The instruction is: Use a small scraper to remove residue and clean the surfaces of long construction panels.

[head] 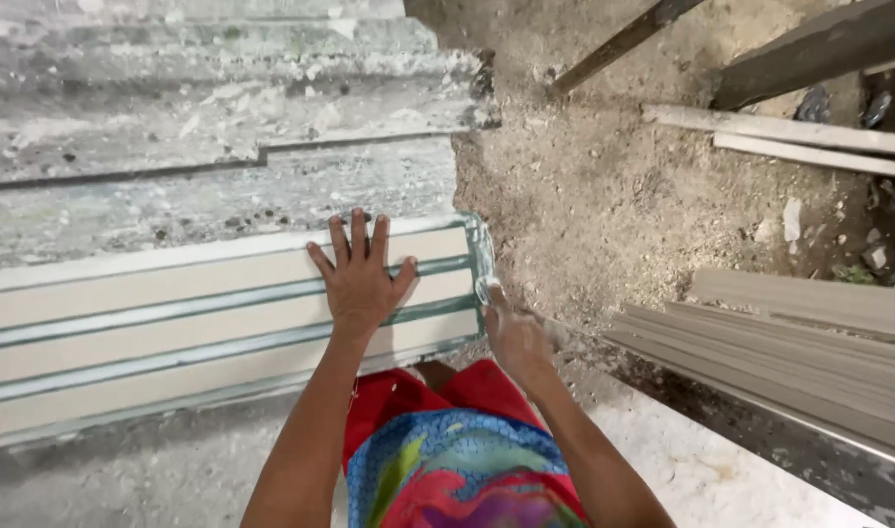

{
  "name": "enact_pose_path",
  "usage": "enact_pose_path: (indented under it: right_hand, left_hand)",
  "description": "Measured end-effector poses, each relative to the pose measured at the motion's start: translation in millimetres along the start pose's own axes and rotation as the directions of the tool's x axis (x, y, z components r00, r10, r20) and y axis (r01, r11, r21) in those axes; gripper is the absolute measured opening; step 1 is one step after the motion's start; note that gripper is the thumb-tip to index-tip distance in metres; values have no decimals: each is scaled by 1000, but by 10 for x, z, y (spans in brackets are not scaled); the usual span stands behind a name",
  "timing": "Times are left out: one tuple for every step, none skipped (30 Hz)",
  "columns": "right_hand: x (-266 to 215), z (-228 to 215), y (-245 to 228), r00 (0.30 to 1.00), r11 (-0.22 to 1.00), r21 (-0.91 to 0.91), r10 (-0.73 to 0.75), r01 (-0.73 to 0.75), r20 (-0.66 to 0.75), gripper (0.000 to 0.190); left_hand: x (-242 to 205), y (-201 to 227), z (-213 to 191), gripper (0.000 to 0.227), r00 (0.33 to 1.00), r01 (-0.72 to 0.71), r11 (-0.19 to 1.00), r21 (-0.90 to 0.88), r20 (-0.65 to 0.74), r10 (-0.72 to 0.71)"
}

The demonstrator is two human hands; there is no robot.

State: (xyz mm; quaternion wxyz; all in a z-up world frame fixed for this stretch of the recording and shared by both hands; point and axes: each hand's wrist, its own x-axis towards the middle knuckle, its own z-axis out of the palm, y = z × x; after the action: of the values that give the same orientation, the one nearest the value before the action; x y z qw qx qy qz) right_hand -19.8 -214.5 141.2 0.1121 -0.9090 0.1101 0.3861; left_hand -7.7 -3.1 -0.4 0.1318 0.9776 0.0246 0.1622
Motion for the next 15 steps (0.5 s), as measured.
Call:
enact_pose_path:
  right_hand:
    - [8, 111, 100, 1000, 1000, -7, 17, -16, 16, 64]
    - [64, 187, 199, 999, 999, -15, 29, -29, 16, 66]
    - [308, 264, 287, 1000, 1000, -16, 27, -26, 15, 66]
    - [549, 326, 370, 953, 977, -105, -203, 183, -223, 56]
    - [785, 386, 453, 801, 905, -238, -424, 353, -422, 48]
    - [712, 119, 245, 800, 903, -241, -428, 357, -420, 48]
    - [637, -148, 30, 877, 933, -167, -357, 318, -322, 57]
    - [597, -429, -243, 932, 958, -92, -287, 273, -222, 65]
    - [596, -251, -101, 928, 955, -89, -295, 282, -229, 65]
    - [606, -76, 44, 965, 976, -59, -218, 211, -145, 64]
    - [631, 107, 183, 989, 990, -36, -140, 138, -57, 64]
    - [453, 83, 148, 990, 990, -36, -137, 135, -44, 64]
    - [274, 63, 118, 994, 989, -100, -108, 106, -21, 59]
    - [136, 21, 76, 996, 983, -164, -86, 83, -9, 56]
    - [236, -66, -30, 996, 982, -165, -90, 87, -7, 56]
  left_hand:
    - [-17, -2, 2, 72, 1000, 2, 1000, 1, 3, -2]
    - [32, 9, 43, 72, 1000, 1, 1000, 0, -10, -1]
    - [19, 8, 55, 72, 1000, 2, 1000, 1, -12, -2]
    - [16, 8, 53, 73, 1000, 5, 1000, 5, -17, -5]
    - [12, 12, 46, 73, 1000, 7, 1000, 8, -22, -7]
    - [-13, 28, 57, 73, 1000, 12, 1000, 10, -23, -12]
    - [-35, 41, 65, 73, 1000, 16, 1000, 4, -25, -16]
    - [16, -2, 82, 73, 999, 12, 1000, 2, -35, -12]
    - [8, 1, 50, 73, 999, 9, 1000, 10, -45, -8]
    - [15, 9, 35, 72, 999, 12, 1000, 16, -40, -11]
    - [21, 10, 31, 72, 999, 15, 1000, 23, -35, -14]
    - [16, 3, 35, 72, 1000, 19, 1000, 25, -23, -18]
    - [1, -4, 43, 72, 1000, 24, 1000, 6, 11, -24]
    - [33, -16, 74, 72, 999, 29, 1000, -10, 34, -29]
    - [17, -20, 53, 72, 999, 32, 999, -7, 34, -31]
